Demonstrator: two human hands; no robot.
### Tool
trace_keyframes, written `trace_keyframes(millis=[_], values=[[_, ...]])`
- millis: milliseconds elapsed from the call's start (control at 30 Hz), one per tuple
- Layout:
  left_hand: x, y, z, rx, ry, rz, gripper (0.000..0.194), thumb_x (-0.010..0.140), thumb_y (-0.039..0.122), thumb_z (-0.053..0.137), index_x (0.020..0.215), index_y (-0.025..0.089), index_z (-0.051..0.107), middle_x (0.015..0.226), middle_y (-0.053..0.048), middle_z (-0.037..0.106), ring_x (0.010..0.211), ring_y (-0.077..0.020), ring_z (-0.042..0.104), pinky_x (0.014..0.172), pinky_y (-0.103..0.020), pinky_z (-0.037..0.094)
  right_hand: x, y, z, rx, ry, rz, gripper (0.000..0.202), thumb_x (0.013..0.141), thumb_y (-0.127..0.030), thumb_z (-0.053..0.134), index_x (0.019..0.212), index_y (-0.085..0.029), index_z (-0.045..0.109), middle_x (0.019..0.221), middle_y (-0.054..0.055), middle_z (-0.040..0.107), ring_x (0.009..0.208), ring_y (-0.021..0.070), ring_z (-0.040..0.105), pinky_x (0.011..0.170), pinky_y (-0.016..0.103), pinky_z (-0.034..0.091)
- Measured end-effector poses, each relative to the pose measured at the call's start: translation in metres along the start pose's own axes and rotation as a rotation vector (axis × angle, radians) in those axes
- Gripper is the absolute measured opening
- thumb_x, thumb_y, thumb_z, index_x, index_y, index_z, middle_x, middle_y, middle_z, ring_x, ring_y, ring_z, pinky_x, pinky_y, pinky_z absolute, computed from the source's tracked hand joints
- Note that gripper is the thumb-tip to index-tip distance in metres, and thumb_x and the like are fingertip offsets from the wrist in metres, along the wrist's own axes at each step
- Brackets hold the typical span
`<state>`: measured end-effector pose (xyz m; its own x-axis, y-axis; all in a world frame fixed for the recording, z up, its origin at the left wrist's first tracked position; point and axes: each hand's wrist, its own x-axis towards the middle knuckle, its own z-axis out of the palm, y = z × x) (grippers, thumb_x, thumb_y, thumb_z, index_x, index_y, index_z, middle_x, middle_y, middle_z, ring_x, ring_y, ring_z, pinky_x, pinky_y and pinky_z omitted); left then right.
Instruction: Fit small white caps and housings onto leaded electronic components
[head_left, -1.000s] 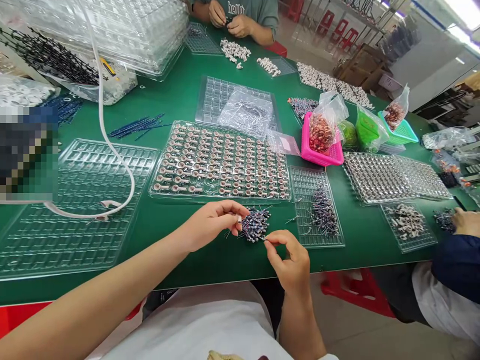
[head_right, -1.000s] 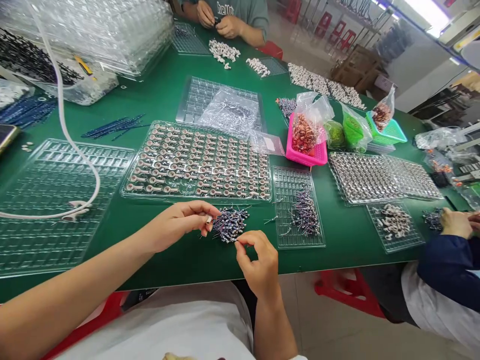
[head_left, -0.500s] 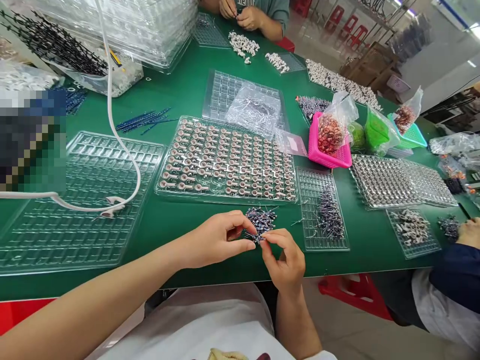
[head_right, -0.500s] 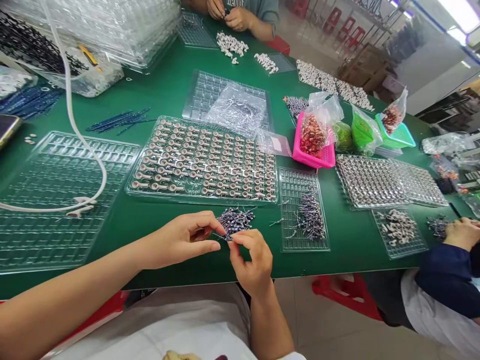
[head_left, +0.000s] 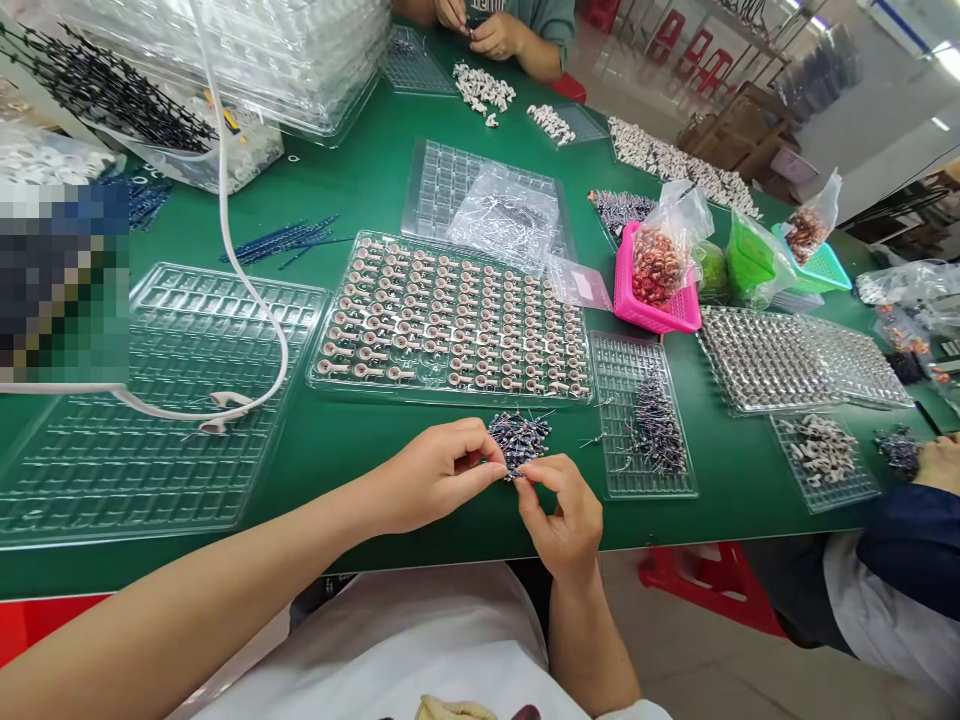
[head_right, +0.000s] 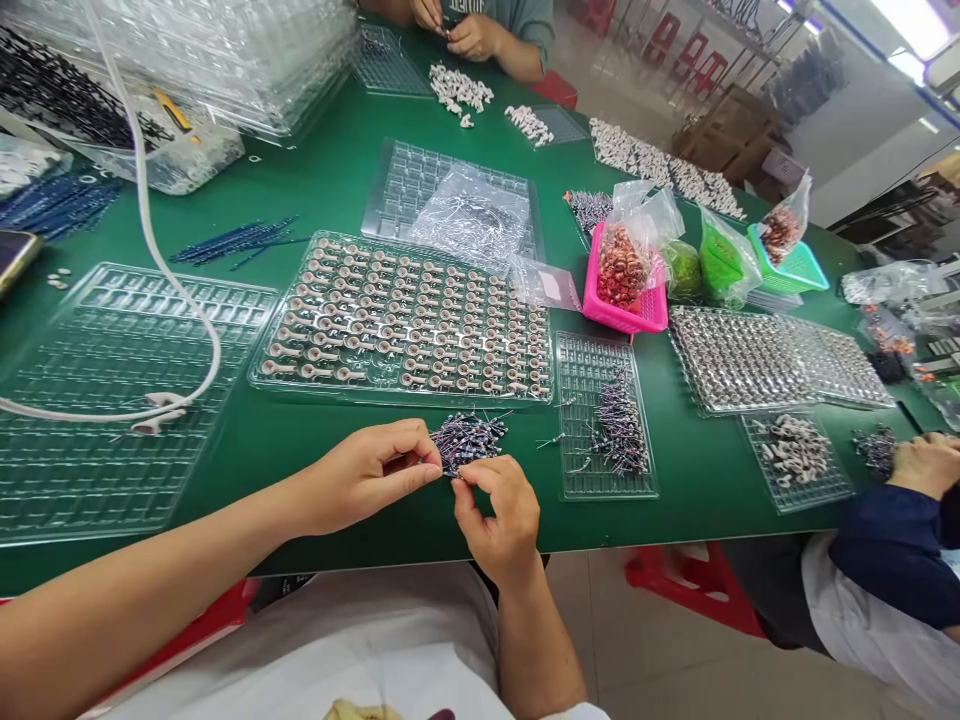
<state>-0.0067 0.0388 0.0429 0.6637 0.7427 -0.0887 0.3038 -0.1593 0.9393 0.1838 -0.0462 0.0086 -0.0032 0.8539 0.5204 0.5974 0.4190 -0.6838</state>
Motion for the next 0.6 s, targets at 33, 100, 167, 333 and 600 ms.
trace_keyframes(millis=[33,100,167,333,600], values=[[0.0,0.0,0.0,-0.001,-0.002,-0.005,0.023,0.092,0.035,0.056,0.079,0.018,0.066,0.073,0.001,0.053,0.062,-0.0129,0.048,0.056,-0.025,0.038,0.0,0.0,0.001,0.003,0.0,0.0,0.027,0.088,-0.008,0.063,0.107,-0.026,0.062,0.09,0.003,0.071,0.082,0.0173,0.067,0.074,0.036,0.057],[0.001,-0.001,0.001,0.012,-0.001,-0.006,0.023,0.092,0.035,0.056,0.079,0.018,0.066,0.073,0.001,0.053,0.063,-0.0129,0.049,0.057,-0.025,0.039,0.0,0.0,0.002,0.017,0.003,0.017,0.023,0.088,-0.008,0.062,0.103,-0.025,0.062,0.088,0.003,0.07,0.08,0.0167,0.066,0.073,0.035,0.056],[0.0,-0.001,0.003,0.042,0.013,0.014,0.023,0.092,0.034,0.055,0.08,0.019,0.066,0.073,0.001,0.053,0.063,-0.0131,0.049,0.057,-0.025,0.039,0.0,-0.001,0.003,0.032,0.001,0.052,0.017,0.088,-0.01,0.061,0.098,-0.024,0.062,0.083,0.002,0.068,0.076,0.0159,0.064,0.07,0.033,0.054],[-0.004,-0.002,0.007,0.181,0.067,0.17,0.017,0.092,0.024,0.052,0.084,0.019,0.065,0.076,-0.001,0.055,0.068,-0.0143,0.053,0.061,-0.025,0.042,-0.001,-0.002,0.003,0.099,-0.005,0.201,0.007,0.089,-0.017,0.059,0.085,-0.023,0.062,0.076,0.001,0.065,0.067,0.0147,0.059,0.063,0.03,0.051],[-0.007,-0.006,0.013,0.354,0.142,0.34,0.014,0.093,0.019,0.05,0.087,0.019,0.063,0.078,-0.002,0.056,0.067,-0.015,0.054,0.06,-0.026,0.042,0.0,-0.001,0.0,0.284,-0.022,0.414,0.009,0.085,-0.022,0.061,0.077,-0.021,0.064,0.072,0.002,0.066,0.066,0.0148,0.06,0.06,0.027,0.051]])
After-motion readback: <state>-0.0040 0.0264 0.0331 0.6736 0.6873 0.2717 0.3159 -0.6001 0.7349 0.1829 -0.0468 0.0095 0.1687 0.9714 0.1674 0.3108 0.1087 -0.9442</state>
